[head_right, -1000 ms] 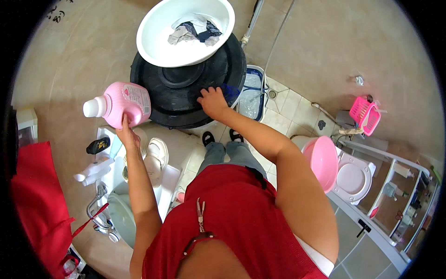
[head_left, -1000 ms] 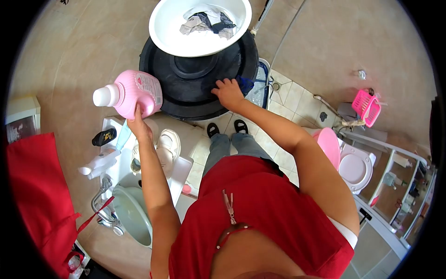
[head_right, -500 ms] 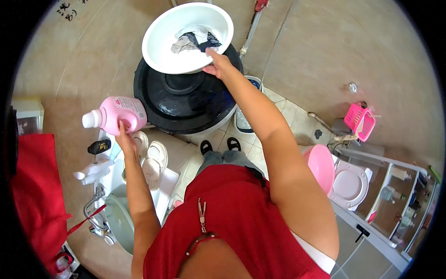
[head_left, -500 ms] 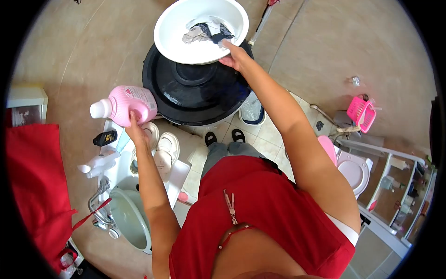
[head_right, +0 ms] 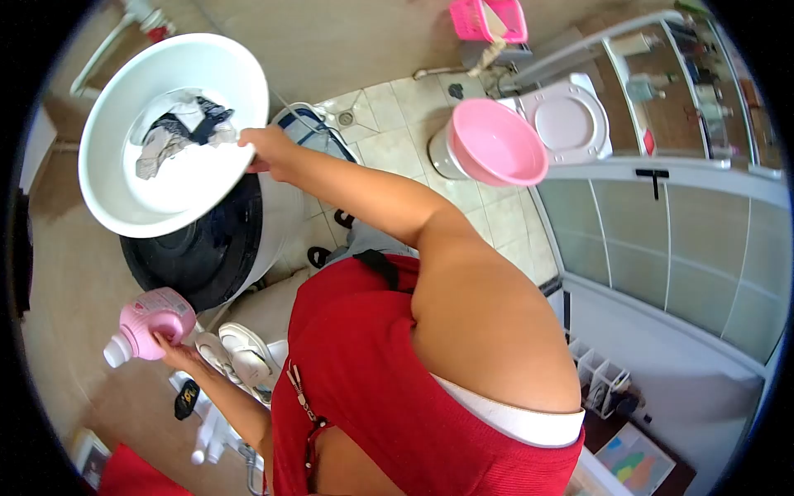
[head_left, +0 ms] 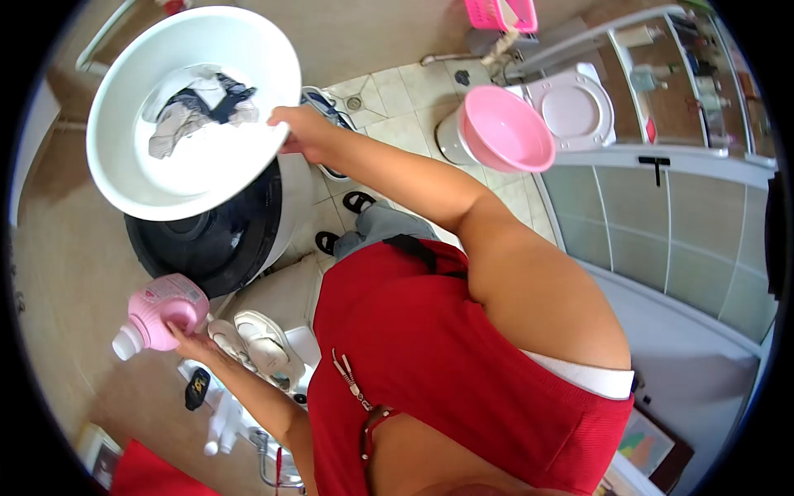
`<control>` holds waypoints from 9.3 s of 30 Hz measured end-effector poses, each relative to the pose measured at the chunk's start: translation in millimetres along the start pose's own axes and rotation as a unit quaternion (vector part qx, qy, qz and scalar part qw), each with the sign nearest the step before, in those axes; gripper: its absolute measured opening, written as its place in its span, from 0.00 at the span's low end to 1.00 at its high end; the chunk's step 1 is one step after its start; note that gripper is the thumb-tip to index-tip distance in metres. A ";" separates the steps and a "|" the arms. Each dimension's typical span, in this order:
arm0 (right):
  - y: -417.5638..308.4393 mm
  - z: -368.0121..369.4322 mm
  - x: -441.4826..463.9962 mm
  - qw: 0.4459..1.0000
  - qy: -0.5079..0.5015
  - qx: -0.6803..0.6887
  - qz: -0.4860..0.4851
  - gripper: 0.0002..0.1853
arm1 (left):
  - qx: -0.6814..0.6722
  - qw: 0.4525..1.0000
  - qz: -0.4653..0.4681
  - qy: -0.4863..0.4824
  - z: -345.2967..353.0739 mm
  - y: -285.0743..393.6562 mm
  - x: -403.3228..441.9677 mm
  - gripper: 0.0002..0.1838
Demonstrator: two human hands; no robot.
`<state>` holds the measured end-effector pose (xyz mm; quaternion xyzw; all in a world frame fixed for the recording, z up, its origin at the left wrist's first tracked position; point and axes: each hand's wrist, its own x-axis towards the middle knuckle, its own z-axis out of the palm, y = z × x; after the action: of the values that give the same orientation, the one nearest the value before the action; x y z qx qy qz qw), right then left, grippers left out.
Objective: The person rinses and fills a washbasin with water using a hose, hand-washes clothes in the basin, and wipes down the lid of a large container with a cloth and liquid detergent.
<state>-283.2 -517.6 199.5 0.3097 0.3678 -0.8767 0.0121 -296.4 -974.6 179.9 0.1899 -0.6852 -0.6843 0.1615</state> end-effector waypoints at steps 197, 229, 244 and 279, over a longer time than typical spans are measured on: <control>203.3 332.3 262.4 0.229 -0.327 -0.798 -0.452 0.29 | 0.088 0.992 -0.077 0.040 84.6 -30.2 32.8 0.19; 90.8 60.7 80.9 0.448 -0.204 -0.746 -0.449 0.06 | 0.047 0.995 -0.022 -0.085 83.8 -38.7 136.3 0.22; 184.2 76.2 30.0 0.336 -0.187 -0.848 -0.364 0.20 | 0.068 0.989 0.020 0.127 62.3 -22.1 14.0 0.22; 221.7 60.5 12.2 0.509 -0.336 -0.695 -0.381 0.14 | 0.354 0.925 -0.122 -0.068 96.2 -103.9 -72.5 0.42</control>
<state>-270.1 -716.3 84.0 -0.2855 0.9103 -0.2996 0.0108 -275.2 -854.4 77.8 0.2699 -0.8638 -0.4227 -0.0475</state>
